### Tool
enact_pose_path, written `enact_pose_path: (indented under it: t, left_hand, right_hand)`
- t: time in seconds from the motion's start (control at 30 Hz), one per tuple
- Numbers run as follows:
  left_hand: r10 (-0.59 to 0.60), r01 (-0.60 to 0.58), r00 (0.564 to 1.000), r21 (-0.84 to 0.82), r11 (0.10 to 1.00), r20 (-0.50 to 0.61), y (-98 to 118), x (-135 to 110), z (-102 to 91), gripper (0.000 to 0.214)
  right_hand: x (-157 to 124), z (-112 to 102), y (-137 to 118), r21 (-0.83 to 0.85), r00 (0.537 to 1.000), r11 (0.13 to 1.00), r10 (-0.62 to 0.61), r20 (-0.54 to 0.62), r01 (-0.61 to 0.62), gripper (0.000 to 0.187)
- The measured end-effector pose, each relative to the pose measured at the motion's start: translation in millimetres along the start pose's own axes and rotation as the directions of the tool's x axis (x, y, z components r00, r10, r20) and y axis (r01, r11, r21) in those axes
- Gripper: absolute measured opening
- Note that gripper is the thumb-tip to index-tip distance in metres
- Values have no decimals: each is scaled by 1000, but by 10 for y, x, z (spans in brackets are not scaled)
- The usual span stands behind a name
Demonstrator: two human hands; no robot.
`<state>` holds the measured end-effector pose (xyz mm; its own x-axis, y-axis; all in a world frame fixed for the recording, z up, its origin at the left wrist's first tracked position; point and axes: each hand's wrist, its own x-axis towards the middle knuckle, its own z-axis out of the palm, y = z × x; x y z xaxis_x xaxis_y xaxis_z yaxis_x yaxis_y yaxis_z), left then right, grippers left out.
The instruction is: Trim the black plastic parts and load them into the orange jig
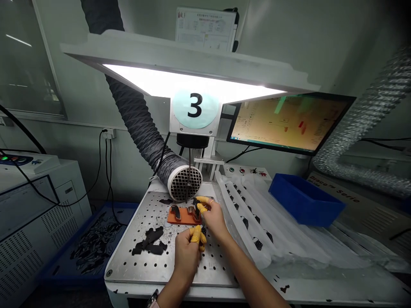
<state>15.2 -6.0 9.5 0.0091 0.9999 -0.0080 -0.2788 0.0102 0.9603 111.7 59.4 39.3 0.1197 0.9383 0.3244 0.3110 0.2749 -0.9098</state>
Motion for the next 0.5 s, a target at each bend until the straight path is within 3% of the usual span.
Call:
enact_pose_path:
  t: [0.13, 0.33, 0.5]
  left_hand:
    - [110, -110, 994, -8, 994, 18, -69, 4, -8, 36]
    - [137, -143, 989, 131, 981, 48, 10, -57, -4, 32]
    - [240, -253, 967, 249, 935, 83, 62, -109, -1, 26]
  right_hand:
    - [50, 64, 222, -25, 995, 999, 28, 98, -25, 33]
    - [62, 54, 356, -194, 997, 980, -21, 70, 34, 31]
    - [100, 59, 396, -323, 994, 944, -31, 106, 64, 37]
